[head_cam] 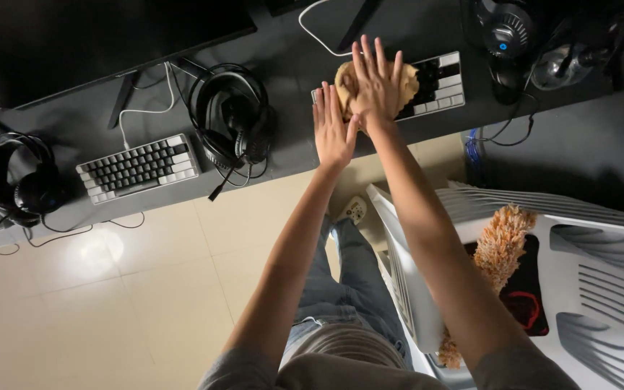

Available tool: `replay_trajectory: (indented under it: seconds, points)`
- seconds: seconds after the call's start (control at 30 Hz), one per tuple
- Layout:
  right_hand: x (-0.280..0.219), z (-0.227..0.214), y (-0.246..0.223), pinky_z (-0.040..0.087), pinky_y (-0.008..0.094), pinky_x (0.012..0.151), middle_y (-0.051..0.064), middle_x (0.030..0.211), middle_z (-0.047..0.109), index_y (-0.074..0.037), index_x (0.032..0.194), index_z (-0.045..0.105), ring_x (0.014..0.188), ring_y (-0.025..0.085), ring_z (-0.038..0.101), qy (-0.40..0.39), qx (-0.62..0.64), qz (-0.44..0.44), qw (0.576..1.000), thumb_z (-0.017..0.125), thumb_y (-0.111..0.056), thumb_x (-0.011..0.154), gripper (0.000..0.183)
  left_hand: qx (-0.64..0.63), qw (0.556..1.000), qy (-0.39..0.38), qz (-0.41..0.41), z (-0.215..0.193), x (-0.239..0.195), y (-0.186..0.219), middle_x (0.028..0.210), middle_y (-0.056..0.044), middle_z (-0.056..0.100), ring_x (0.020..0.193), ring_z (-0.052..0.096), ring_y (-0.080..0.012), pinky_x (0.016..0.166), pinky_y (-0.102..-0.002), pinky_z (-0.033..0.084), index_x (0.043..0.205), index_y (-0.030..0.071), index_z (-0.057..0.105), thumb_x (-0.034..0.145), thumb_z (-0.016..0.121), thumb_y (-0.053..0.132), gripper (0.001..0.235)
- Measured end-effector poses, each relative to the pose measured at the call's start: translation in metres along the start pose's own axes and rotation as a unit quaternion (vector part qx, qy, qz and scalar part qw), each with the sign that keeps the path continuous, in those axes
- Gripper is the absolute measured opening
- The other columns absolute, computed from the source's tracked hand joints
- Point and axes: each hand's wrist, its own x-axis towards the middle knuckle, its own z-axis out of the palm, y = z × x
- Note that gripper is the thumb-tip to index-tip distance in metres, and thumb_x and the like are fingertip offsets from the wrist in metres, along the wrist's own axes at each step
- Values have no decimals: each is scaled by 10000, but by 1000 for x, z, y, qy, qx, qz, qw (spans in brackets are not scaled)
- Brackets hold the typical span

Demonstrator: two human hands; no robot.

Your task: The person cleans a computer desk area using a cloth and a spray bottle. They wipe the desk surface, a keyboard, and a pair of headphones, moving items aside as needed to reach different areas.

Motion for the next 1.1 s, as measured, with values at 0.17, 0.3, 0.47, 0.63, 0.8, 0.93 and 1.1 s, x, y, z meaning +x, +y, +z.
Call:
replay_trajectory:
  seconds: [0.17, 0.3, 0.47, 0.63, 0.8, 0.93, 1.1]
  points:
    - [-41, -12, 12, 85, 578, 1266, 86, 1723, 295, -118, 1666, 388, 1585, 285, 226, 29, -42, -60, 997, 562, -428, 990, 764, -2, 1000, -1, 15, -4, -2, 0, 1724, -221, 170, 1624, 135, -386, 1331, -507, 142, 1637, -19, 201, 1066, 481, 454, 793]
    - [-76, -20, 57, 87, 544, 1299, 73, 1726, 303, -105, 1612, 467, 1604, 275, 226, 0, 23, -119, 993, 543, -419, 1076, 626, -6, 1000, -11, 19, -6, -2, 0, 1724, -215, 156, 1623, 121, -387, 1330, -503, 134, 1633, -20, 205, 1062, 486, 455, 794]
    - [-70, -17, 85, 61, 577, 1308, 21, 1748, 298, -249, 1538, 553, 1618, 265, 217, -39, 10, -27, 999, 481, -307, 1054, 493, 13, 999, -15, 32, -4, 0, -4, 1737, -203, 148, 1635, 95, -389, 1345, -502, 124, 1635, 6, 224, 1078, 477, 441, 750]
    - [-38, -20, 27, 3, 655, 1157, 176, 1636, 293, -49, 1575, 418, 1507, 365, 202, 112, -60, 135, 983, 581, -469, 1017, 717, 47, 998, -30, 14, 3, 1, -5, 1725, -213, 146, 1614, 111, -392, 1320, -510, 128, 1630, 6, 233, 1054, 496, 441, 768]
    - [-62, -23, 41, 84, 587, 1265, 167, 1691, 309, -23, 1628, 367, 1582, 340, 219, 58, 39, -1, 998, 618, -381, 1050, 726, 36, 999, -23, 20, 3, -2, -5, 1731, -200, 144, 1621, 125, -384, 1326, -506, 144, 1634, 9, 238, 1060, 506, 443, 768]
    - [-82, -10, 92, 108, 540, 1338, 24, 1726, 379, -164, 1604, 444, 1640, 205, 280, 23, -51, -76, 996, 672, -188, 1006, 640, 52, 998, -33, 15, -1, 1, -1, 1729, -201, 150, 1618, 130, -394, 1321, -516, 155, 1633, 6, 235, 1061, 512, 429, 764]
    - [-59, -32, 103, 99, 587, 1267, 91, 1711, 363, -94, 1637, 428, 1586, 277, 272, 51, -58, 43, 996, 666, -144, 1002, 680, 70, 997, -33, 25, -9, 4, 6, 1709, -236, 146, 1600, 133, -412, 1302, -527, 164, 1614, -24, 238, 1030, 575, 439, 818]
